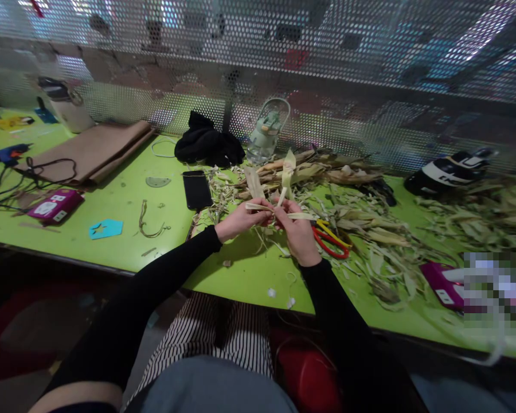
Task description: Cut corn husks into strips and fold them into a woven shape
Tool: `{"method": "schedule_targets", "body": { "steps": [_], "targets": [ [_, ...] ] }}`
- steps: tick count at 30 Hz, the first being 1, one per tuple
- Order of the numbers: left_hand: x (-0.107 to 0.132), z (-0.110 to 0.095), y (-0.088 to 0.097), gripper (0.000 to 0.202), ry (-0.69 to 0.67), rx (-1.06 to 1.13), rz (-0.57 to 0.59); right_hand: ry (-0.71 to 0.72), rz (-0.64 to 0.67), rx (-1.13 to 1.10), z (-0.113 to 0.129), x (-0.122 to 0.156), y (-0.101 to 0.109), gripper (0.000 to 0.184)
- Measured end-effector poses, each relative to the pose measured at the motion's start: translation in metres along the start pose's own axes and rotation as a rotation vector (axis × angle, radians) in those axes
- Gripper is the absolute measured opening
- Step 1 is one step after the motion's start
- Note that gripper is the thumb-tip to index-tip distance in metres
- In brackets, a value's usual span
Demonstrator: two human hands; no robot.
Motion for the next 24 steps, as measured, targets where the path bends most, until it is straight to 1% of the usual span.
{"method": "schedule_targets", "body": {
  "steps": [2,5,9,11,13,15,19,21,24],
  "targets": [
    [0.001,0.000,0.000,0.011,-0.002,0.021,0.011,0.037,-0.016,0.007,0.001,0.001,0.000,0.034],
    [0.003,-0.001,-0.002,0.020,0.035,0.054,0.016,0.112,-0.043,0.042,0.007,0.004,0.000,0.028],
    [0.006,-0.003,-0.006,0.016,0.127,-0.009,-0.066,0.124,-0.037,0.059,0.014,0.009,-0.001,0.027],
    [0.007,-0.006,-0.008,0.018,0.148,-0.044,-0.112,0.130,-0.040,0.059,0.015,0.011,-0.003,0.028],
    [0.010,-0.009,-0.010,0.021,0.117,-0.081,-0.136,0.129,-0.051,0.065,0.015,0.013,-0.004,0.029],
    [0.011,-0.012,-0.011,0.023,0.050,-0.133,-0.147,0.124,-0.064,0.075,0.015,0.014,-0.005,0.030],
    [0.010,-0.011,-0.012,0.027,-0.036,-0.209,-0.127,0.132,-0.095,0.072,0.014,0.014,-0.005,0.029],
    [0.008,-0.008,-0.012,0.026,-0.059,-0.213,-0.111,0.147,-0.121,0.069,0.014,0.014,-0.003,0.029],
    [0.007,-0.006,-0.012,0.021,-0.071,-0.191,-0.136,0.167,-0.159,0.067,0.013,0.013,0.000,0.031]
  ]
}}
Point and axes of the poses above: each hand's wrist, its own x-axis away from the middle knuckle, its own y-axis out of the back of the hand, z = x × y, the point moved 3 cm from there along -x, towards the middle knuckle, and after that the axes turned 11 degrees about -z, right-handed, at the moved point
